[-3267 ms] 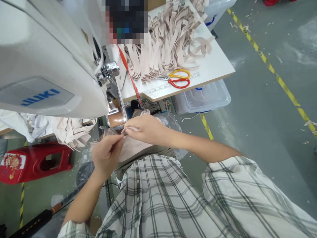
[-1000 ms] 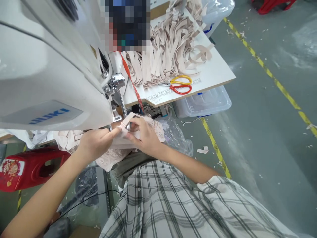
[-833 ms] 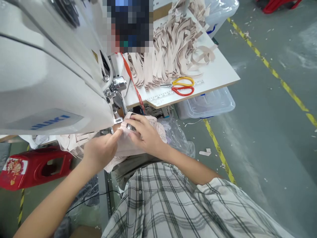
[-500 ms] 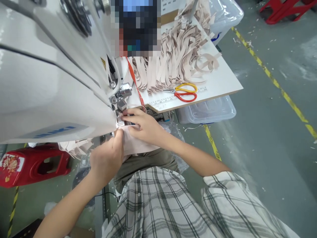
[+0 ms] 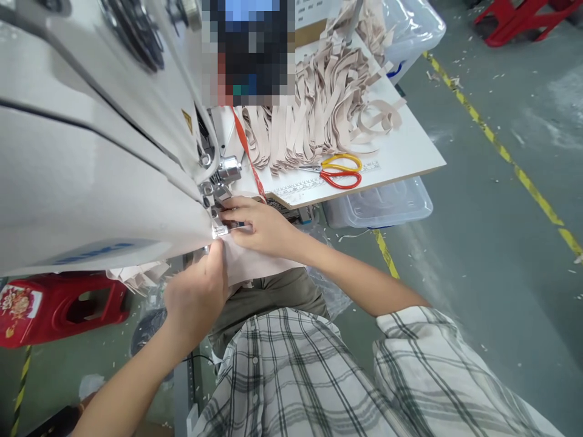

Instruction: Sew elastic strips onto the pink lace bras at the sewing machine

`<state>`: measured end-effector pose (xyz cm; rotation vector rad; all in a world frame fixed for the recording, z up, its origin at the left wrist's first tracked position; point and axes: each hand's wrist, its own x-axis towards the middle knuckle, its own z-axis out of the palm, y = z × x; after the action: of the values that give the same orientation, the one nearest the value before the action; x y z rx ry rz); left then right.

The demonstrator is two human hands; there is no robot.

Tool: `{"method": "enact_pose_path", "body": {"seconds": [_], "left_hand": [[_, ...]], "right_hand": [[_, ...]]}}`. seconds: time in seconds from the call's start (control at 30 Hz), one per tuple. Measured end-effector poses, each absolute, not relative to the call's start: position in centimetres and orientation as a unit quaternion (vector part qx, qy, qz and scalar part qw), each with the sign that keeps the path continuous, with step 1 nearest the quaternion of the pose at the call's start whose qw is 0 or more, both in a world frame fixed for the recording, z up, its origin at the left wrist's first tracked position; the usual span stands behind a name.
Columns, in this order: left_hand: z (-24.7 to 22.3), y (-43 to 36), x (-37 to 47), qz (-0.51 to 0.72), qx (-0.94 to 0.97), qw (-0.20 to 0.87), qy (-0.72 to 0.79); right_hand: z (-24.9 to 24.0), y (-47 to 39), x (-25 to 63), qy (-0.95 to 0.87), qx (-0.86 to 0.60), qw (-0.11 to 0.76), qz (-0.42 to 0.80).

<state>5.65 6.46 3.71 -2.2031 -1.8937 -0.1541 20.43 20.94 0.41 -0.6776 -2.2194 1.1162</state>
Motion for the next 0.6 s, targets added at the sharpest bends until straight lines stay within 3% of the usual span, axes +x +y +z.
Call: {"method": "enact_pose_path", "body": {"seconds": [0.6], "left_hand": [[4.32,6.53,5.68,-0.059,-0.760,0.122,-0.636]], "right_hand": [[0.54,20.41,20.79,-0.792,-0.256,0.290,0.472]]}}
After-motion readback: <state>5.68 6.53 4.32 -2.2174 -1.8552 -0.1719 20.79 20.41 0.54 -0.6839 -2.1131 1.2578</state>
